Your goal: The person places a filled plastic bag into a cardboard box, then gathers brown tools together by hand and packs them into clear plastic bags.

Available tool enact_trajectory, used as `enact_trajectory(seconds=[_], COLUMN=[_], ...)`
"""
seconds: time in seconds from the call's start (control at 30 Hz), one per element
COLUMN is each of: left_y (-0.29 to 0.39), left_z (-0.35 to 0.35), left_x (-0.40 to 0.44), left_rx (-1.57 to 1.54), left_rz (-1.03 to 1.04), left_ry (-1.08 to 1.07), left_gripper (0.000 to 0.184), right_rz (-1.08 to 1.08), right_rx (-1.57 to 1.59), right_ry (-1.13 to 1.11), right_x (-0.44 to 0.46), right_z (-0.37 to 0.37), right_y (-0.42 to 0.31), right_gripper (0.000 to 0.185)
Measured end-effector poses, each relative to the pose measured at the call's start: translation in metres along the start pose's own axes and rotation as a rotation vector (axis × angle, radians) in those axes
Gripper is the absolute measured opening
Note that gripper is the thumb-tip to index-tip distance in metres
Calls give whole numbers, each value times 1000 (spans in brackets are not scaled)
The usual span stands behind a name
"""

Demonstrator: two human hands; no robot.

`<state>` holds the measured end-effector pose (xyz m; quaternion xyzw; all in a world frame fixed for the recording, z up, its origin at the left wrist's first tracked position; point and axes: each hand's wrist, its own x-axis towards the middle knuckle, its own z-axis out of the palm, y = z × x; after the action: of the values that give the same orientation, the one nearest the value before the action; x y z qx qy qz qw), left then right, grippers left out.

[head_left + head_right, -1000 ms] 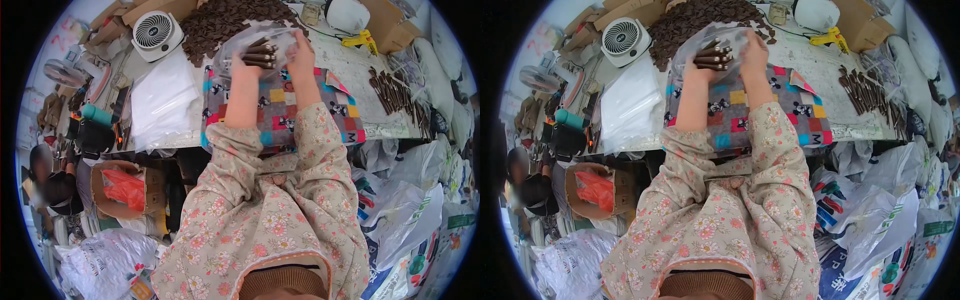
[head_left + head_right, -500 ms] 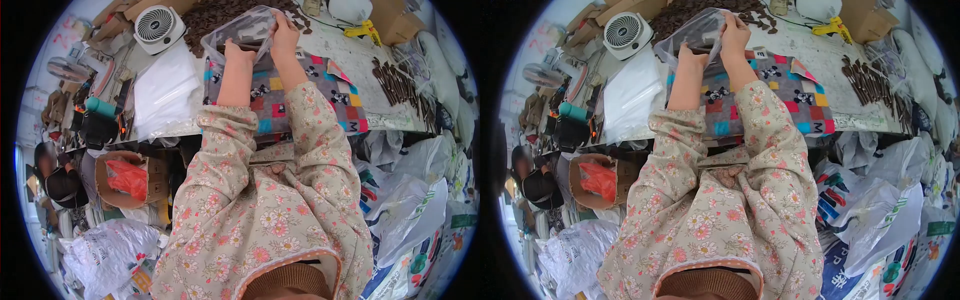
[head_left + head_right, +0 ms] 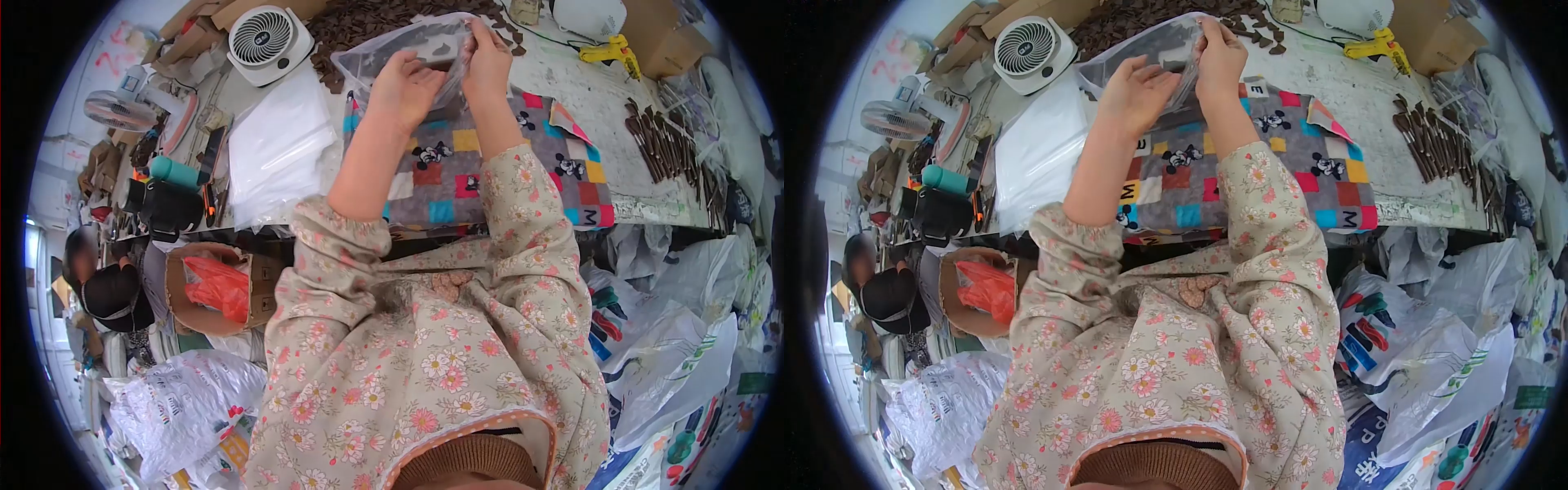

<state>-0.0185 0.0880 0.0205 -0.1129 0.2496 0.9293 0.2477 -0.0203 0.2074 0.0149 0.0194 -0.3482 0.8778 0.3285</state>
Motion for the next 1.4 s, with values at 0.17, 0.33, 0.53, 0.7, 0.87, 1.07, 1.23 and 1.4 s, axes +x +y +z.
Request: enact_trajectory(seconds=[0.17, 0.33, 0.53, 0.7, 0.87, 1.07, 1.23, 1.4], left_y=[24, 52, 131, 131, 95, 62, 49, 41], left_z=[-33, -24, 1, 51, 47, 46, 39, 48], left_x=[45, -11, -75, -104, -111, -109, -111, -120], left_rx=[1710, 2173, 2591, 2490, 2037, 1863, 1935, 2043], left_rz=[620, 1061, 1426, 1449, 1727, 1688, 1526, 1287], left_ry=[-208, -255, -689, -816, -1098, -1171, -1146, -1185], left_gripper=[43, 33, 20, 13, 15, 20, 22, 19], right_rz=[6, -50, -7, 83, -23, 101, -142, -345], right_rx=[-46, -229, -685, -1343, -1203, -1879, -1404, -1398], right_ry=[-29, -99, -164, -315, -1191, -915, -1367, -1664], right_x=[-1, 9, 45, 50, 91, 56, 2, -28], right_z=[-1, -7, -1, 66, 70, 102, 87, 60], right_y=[-5, -13, -30, -98, -97, -98, -162, -144], right_gripper=[12, 12, 42, 37, 34, 29, 28, 23])
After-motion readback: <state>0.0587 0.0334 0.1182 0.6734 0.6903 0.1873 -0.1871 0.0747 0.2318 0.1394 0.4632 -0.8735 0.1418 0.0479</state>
